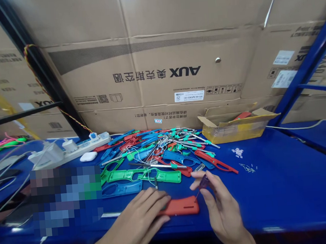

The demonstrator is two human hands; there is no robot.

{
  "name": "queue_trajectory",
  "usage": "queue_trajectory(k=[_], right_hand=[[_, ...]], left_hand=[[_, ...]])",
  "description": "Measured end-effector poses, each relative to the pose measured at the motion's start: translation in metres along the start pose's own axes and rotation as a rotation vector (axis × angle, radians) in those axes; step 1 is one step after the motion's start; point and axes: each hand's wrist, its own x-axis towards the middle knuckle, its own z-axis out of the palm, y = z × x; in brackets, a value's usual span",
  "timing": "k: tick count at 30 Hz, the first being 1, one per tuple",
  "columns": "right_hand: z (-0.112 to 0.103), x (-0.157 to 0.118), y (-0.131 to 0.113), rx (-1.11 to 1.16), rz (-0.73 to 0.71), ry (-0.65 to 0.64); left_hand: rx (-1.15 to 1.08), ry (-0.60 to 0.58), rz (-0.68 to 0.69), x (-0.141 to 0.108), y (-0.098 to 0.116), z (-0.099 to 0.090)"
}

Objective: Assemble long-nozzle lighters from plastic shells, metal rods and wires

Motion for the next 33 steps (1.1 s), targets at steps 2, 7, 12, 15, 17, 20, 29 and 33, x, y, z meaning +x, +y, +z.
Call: queue_trajectory(k=[2, 7, 12, 15, 17, 20, 29, 33], right_hand=[[0.001, 0.000, 0.001, 0.043, 0.021, 0.032], [-0.001, -0.003, 0.008, 0.037, 0.032, 0.045], [-0.002, -0.004, 0.003, 0.017, 0.024, 0.035], [-0.001, -0.001, 0.002, 0.098, 0.038, 0.132], [-0.002, -0.001, 0.005, 0.123, 0.042, 0.140], [-0.005, -0.004, 0.010, 0.064, 0.022, 0.076], [-0.002, -0.005, 0.008, -0.027, 0.008, 0.142], [-0.006, -0.009, 0.013, -0.193, -0.003, 0.094]], left_hand=[[-0.002, 0.000, -0.002, 0.000, 0.000, 0.000], [0.001, 0.009, 0.004, 0.000, -0.001, 0.000], [0.011, 0.017, 0.009, 0.001, 0.000, 0.000], [0.011, 0.018, 0.008, 0.001, 0.000, 0.000], [0.008, 0.013, 0.004, 0.001, 0.000, -0.001], [0.007, 0.017, 0.006, 0.001, 0.001, -0.002], [0.027, 0.040, 0.016, 0.000, -0.001, 0.002], [0.051, 0.059, 0.019, 0.001, 0.001, 0.002]])
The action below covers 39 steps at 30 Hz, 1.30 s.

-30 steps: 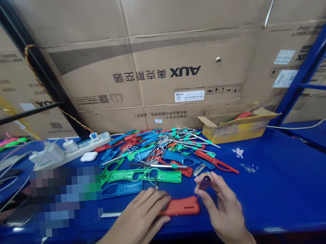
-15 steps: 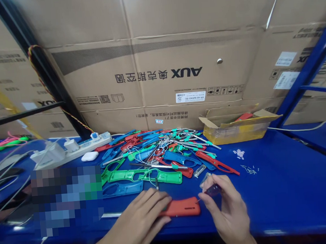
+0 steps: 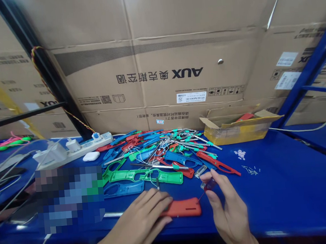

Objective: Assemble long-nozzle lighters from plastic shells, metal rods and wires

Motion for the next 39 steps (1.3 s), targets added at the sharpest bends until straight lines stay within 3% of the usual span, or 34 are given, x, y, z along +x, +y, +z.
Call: queue_trajectory(k=[10, 14, 19, 24, 33, 39], right_hand=[[-0.003, -0.002, 0.006, 0.035, -0.024, 0.010], [-0.003, -0.001, 0.001, 0.003, 0.001, -0.025], [-0.003, 0.004, -0.007, 0.090, 0.014, 0.019], [-0.006, 0.011, -0.014, 0.013, -0.015, -0.030], [-0.005, 0.008, -0.003, 0.096, -0.087, -0.009], [-0.006, 0.008, -0.008, 0.060, -0.058, -0.043]], left_hand=[[-0.019, -0.038, -0.012, 0.000, 0.000, -0.002], [-0.018, -0.030, -0.004, 0.000, -0.001, -0.001], [-0.004, -0.004, 0.004, -0.001, -0.001, -0.001], [-0.011, 0.001, 0.002, 0.000, -0.001, -0.003], [-0.012, -0.017, 0.000, 0.001, -0.001, -0.002], [-0.013, -0.012, 0.001, 0.000, -0.001, -0.001]])
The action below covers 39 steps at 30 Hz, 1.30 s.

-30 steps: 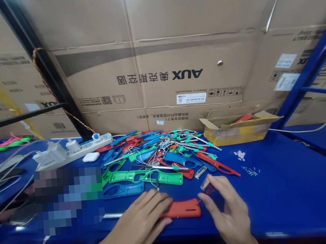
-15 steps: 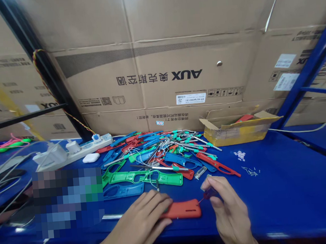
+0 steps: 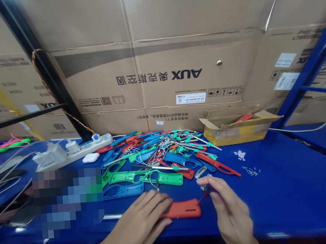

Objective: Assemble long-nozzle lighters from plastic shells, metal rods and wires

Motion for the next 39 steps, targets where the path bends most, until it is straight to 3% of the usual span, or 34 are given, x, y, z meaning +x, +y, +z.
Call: queue_trajectory(k=[5, 11, 15, 24, 35, 39], right_hand=[[-0.0009, -0.0003, 0.0044, 0.078, -0.025, 0.051], [-0.0012, -0.0025, 0.0032, -0.051, 0.024, 0.009], [-0.0001, -0.0017, 0.0045, 0.052, -0.010, 0.043], [-0.0011, -0.0004, 0.0030, 0.029, -0.053, -0.043], [-0.0013, -0.0009, 0.0046, -0.023, -0.055, -0.013], [-0.0008, -0.0007, 0.0055, 0.084, -0.053, 0.021]], left_hand=[[0.005, 0.007, -0.004, -0.0001, 0.0012, -0.0029], [0.004, -0.006, -0.004, -0.0011, -0.0003, -0.0026], [0.002, -0.010, -0.005, -0.0011, -0.0001, -0.0018], [-0.008, -0.022, -0.003, -0.0013, 0.0000, -0.0005], [-0.009, -0.012, -0.004, -0.0010, 0.0004, -0.0003], [-0.003, -0.015, -0.003, -0.0018, -0.0004, -0.0005]])
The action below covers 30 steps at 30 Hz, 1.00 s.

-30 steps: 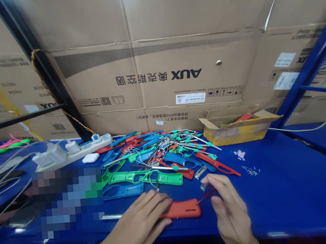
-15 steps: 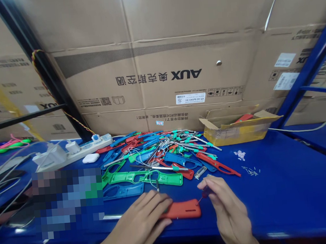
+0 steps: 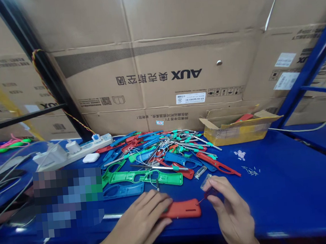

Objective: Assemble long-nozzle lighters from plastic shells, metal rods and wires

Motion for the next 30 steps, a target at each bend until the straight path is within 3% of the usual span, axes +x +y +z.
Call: queue_trajectory(k=[5, 11, 18, 25, 30], right_hand=[[-0.0021, -0.0010, 0.0000, -0.039, -0.033, -0.051], [-0.0022, 0.0016, -0.0048, -0.044, 0.005, -0.008], [-0.0023, 0.0024, -0.0046, -0.080, -0.039, -0.083], [-0.0016, 0.0019, -0.0014, 0.005, 0.000, -0.007], [-0.0018, 0.0022, -0.0071, -0.055, -0.013, -0.050]], left_hand=[[-0.002, 0.000, -0.001, 0.0007, -0.0004, -0.0005], [-0.005, 0.008, 0.003, 0.0009, 0.0006, -0.0007], [0.003, 0.012, 0.001, 0.0006, -0.0006, 0.0006], [0.018, 0.018, 0.003, 0.0007, 0.0002, 0.0013], [0.027, 0.028, 0.012, 0.0010, 0.0002, -0.0009]])
